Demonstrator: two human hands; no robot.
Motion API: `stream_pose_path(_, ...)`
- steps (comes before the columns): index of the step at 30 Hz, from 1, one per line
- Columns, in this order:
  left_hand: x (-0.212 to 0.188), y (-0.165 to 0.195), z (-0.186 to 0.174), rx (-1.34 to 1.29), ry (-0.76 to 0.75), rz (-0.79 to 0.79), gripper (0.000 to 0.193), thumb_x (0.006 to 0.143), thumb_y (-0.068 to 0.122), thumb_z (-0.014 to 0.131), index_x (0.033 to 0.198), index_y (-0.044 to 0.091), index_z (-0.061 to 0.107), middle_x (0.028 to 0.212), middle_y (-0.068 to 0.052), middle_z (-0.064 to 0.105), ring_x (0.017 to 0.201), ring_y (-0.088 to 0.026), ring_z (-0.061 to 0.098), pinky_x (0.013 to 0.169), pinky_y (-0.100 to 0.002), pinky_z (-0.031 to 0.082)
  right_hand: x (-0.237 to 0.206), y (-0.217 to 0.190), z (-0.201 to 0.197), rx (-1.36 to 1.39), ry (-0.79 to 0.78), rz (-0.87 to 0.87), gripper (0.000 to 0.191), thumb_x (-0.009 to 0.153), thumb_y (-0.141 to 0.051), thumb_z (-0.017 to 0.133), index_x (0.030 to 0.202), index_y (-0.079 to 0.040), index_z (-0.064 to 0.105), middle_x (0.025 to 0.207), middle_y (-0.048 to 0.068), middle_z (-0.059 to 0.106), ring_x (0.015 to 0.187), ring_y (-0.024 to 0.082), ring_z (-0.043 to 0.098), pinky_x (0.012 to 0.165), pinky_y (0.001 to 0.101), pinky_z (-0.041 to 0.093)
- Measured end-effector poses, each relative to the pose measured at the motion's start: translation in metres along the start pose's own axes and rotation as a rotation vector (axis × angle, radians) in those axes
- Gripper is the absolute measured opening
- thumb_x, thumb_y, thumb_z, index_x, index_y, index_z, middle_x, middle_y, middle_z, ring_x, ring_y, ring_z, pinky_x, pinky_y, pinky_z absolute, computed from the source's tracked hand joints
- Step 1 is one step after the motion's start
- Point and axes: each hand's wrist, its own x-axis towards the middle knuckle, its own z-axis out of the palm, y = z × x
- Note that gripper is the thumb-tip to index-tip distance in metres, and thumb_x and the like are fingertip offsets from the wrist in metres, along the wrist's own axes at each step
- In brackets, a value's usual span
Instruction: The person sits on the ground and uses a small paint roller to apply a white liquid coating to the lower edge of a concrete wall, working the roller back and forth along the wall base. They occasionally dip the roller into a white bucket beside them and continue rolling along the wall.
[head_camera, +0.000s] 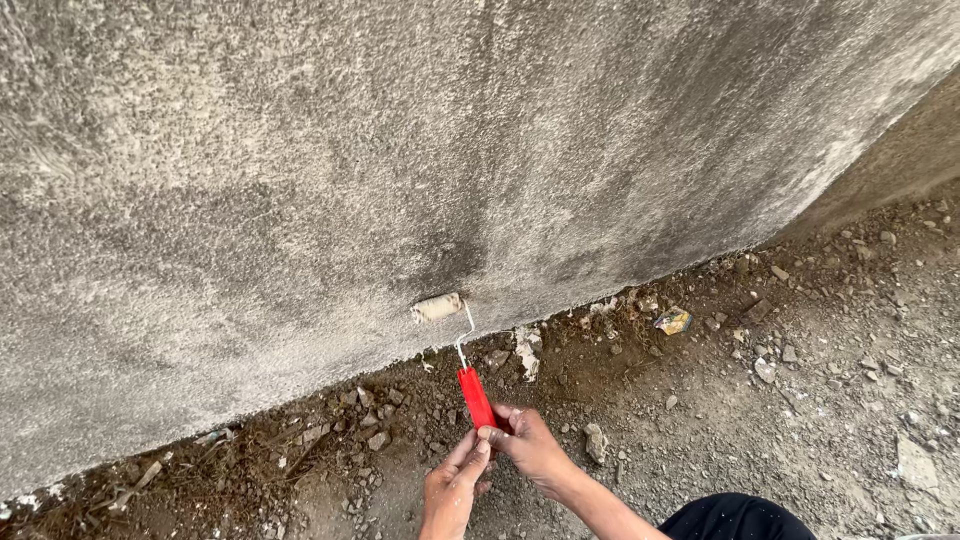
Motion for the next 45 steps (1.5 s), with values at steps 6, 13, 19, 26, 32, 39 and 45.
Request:
stream_pose_path(6,-0.009,0.008,0.0,-0.036,-0.149,0.168,0.054,0.091,0.019,0.069,0.144,0.02,0.058,0.128,-0.002,0.077,0.104,-0.011,0.071,0.08,-0.027,0.055,-0.003,-0.009,-0.01,0.075,0.114,-0.113,0.025,0.089,-0.011,0.07,0.113,-0.008,0.074,0.092,0.006,0.078,0.082,0.014,0.068,0.085,0.0316,0.06)
stream_pose_path(13,-0.008,0.018,0.001,0.009,-0.085,-0.025,0.059,0.092,0.021,0.068,0.15,0.015,0.055,0.133,-0.01,0.075,0.108,-0.02,0.07,0.081,-0.033,0.053,-0.01,-0.022,0.004,0.057,0.125,-0.057,0.026,0.089,-0.012,0.074,0.112,-0.002,0.076,0.093,0.007,0.078,0.081,0.014,0.068,0.08,0.0331,0.058)
stream_pose_path(19,-0.015,0.024,-0.001,-0.073,-0.246,0.175,0.073,0.09,0.02,0.066,0.156,0.012,0.034,0.145,-0.005,0.064,0.125,-0.013,0.066,0.089,-0.035,0.058,-0.015,-0.03,-0.004,0.014,0.266,-0.012,0.033,0.086,-0.018,0.074,0.118,-0.01,0.074,0.089,0.005,0.079,0.072,0.015,0.068,0.065,0.0338,0.051)
stream_pose_path(26,-0.019,0.033,0.005,-0.041,-0.204,0.095,0.07,0.092,0.018,0.064,0.156,0.013,0.037,0.147,-0.015,0.064,0.12,-0.025,0.069,0.085,-0.037,0.058,-0.012,-0.024,-0.001,-0.008,0.202,-0.144,0.027,0.088,-0.025,0.076,0.107,-0.006,0.079,0.082,0.005,0.076,0.07,0.012,0.064,0.067,0.0308,0.055)
stream_pose_path(32,-0.024,0.029,0.003,-0.058,-0.261,0.13,0.07,0.092,0.018,0.064,0.156,0.014,0.036,0.15,-0.013,0.06,0.123,-0.02,0.066,0.088,-0.035,0.06,-0.021,-0.035,-0.003,-0.072,0.244,-0.128,0.029,0.089,-0.029,0.073,0.112,-0.011,0.077,0.079,0.001,0.074,0.063,0.008,0.062,0.055,0.0246,0.052)
stream_pose_path(39,-0.02,0.032,0.004,-0.01,-0.311,0.185,0.07,0.094,0.019,0.062,0.156,0.011,0.032,0.154,-0.012,0.055,0.133,-0.022,0.061,0.09,-0.035,0.06,-0.021,-0.035,0.0,-0.035,0.289,-0.147,0.033,0.087,-0.025,0.074,0.116,-0.01,0.077,0.073,0.002,0.073,0.052,0.005,0.054,0.042,0.0231,0.04)
stream_pose_path(45,-0.019,0.025,-0.001,-0.006,-0.304,0.154,0.071,0.094,0.021,0.061,0.157,0.011,0.031,0.156,-0.01,0.051,0.136,-0.02,0.057,0.091,-0.035,0.058,-0.017,-0.03,-0.003,-0.03,0.258,-0.075,0.03,0.087,-0.026,0.074,0.11,-0.007,0.078,0.076,0.001,0.077,0.054,0.009,0.063,0.045,0.0246,0.05)
